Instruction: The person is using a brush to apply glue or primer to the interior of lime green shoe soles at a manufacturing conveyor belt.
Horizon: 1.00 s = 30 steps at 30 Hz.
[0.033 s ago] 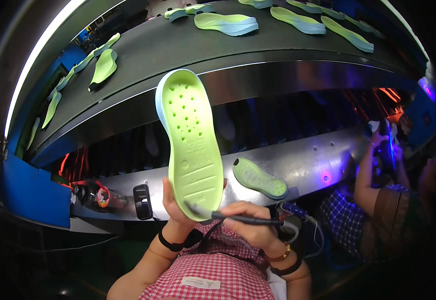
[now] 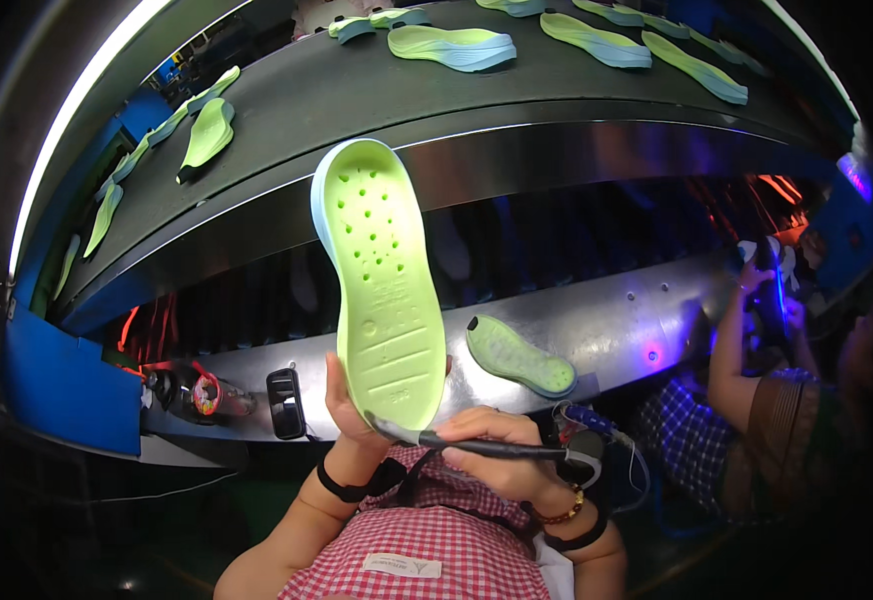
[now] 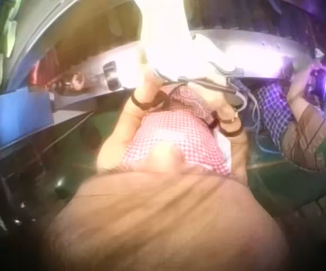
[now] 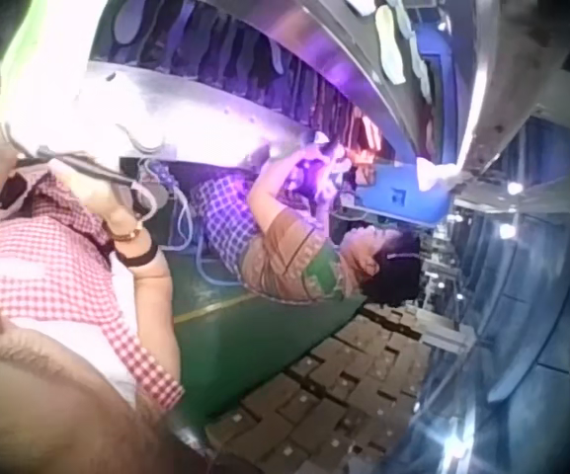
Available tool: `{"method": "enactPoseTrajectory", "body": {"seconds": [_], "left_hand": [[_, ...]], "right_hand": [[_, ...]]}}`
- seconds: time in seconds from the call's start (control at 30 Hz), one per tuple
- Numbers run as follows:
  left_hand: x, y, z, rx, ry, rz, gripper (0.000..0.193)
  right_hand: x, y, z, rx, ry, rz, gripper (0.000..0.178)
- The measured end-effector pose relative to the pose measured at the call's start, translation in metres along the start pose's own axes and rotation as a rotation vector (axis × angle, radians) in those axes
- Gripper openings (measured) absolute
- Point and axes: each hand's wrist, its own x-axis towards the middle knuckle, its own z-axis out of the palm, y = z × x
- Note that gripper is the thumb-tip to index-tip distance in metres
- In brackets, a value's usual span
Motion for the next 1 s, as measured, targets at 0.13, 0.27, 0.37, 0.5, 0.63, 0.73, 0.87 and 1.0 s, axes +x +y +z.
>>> {"method": "enactPoseTrajectory", "body": {"seconds": [0.13, 0.27, 0.37, 0.5, 0.63, 0.73, 0.87, 1.0], "left_hand": [[0.004, -0.002, -0.001, -0.092, 0.032, 0.024, 0.073], [0.011, -0.002, -0.009, -0.166, 0.053, -0.037, 0.071], [0.015, 0.004, -0.014, -0.098, 0.048, -0.009, 0.064], [0.014, 0.009, -0.010, -0.049, 0.031, -0.030, 0.062], [0.021, 0.016, -0.010, -0.206, 0.046, -0.117, 0.056], [0.020, 0.024, -0.021, -0.240, 0.041, -0.314, 0.054], [0.022, 0.025, -0.012, 0.018, 0.064, -0.582, 0.047], [0.019, 0.036, -0.004, 0.186, 0.076, -0.728, 0.046]], "right_hand": [[0.010, -0.001, -0.007, -0.062, 0.086, 0.029, 0.020], [0.021, -0.013, -0.010, -0.100, -0.208, -0.130, 0.021], [0.030, -0.012, -0.026, -0.301, 0.013, -0.119, 0.019], [0.031, -0.025, -0.028, -0.257, -0.184, -0.102, 0.019], [0.025, -0.025, -0.018, -0.255, -0.265, -0.181, 0.015], [0.021, -0.034, -0.018, -0.244, -0.427, -0.131, 0.016], [0.029, -0.031, -0.043, -0.432, -0.339, -0.181, 0.020], [0.030, -0.045, -0.050, -0.629, -0.697, -0.069, 0.024]]}}
